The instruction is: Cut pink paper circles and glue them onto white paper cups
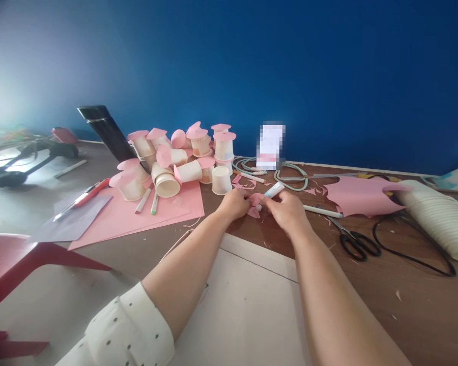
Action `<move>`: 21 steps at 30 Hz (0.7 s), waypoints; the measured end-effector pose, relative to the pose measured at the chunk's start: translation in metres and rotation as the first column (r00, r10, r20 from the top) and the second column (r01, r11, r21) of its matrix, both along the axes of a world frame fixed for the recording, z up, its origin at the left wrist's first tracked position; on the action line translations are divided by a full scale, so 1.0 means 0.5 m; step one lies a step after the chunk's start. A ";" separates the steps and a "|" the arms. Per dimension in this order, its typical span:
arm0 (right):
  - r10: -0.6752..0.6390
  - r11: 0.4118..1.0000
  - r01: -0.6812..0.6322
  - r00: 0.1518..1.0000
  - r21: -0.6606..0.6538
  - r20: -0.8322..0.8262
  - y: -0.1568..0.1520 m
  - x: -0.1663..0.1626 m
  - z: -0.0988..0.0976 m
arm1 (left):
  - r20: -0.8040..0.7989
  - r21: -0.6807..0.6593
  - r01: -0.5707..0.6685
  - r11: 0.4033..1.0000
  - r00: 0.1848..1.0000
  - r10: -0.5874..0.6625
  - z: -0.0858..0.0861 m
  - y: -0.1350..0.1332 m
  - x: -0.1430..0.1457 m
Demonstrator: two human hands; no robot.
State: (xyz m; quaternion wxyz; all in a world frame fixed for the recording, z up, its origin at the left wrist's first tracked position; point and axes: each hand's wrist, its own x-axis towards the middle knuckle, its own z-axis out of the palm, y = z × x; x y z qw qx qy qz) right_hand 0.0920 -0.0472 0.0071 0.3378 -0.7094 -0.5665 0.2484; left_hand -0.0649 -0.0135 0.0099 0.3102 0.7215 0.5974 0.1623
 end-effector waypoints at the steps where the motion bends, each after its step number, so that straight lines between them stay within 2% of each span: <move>1: 0.031 0.999 -0.030 0.998 -0.014 0.052 -0.003 -0.004 0.005 | 0.000 0.003 0.002 1.000 1.000 -0.002 -0.001 0.001 0.000; 4: 0.089 0.996 -0.085 0.984 -0.034 0.155 -0.009 -0.019 0.017 | -0.009 0.007 0.006 1.000 1.000 -0.006 -0.003 0.003 0.001; 9: 0.148 0.989 -0.149 0.973 -0.007 0.178 -0.011 -0.027 0.014 | 0.019 -0.011 0.011 1.000 1.000 -0.011 -0.007 0.005 -0.001; 16: 0.129 0.991 -0.131 0.960 -0.007 0.249 -0.007 -0.025 0.001 | 0.009 0.024 0.013 1.000 1.000 -0.013 -0.007 0.003 -0.001; 21: 0.125 0.992 -0.107 0.932 -0.071 0.340 -0.007 -0.028 -0.002 | -0.004 0.046 0.027 0.999 1.000 -0.027 -0.004 0.000 0.000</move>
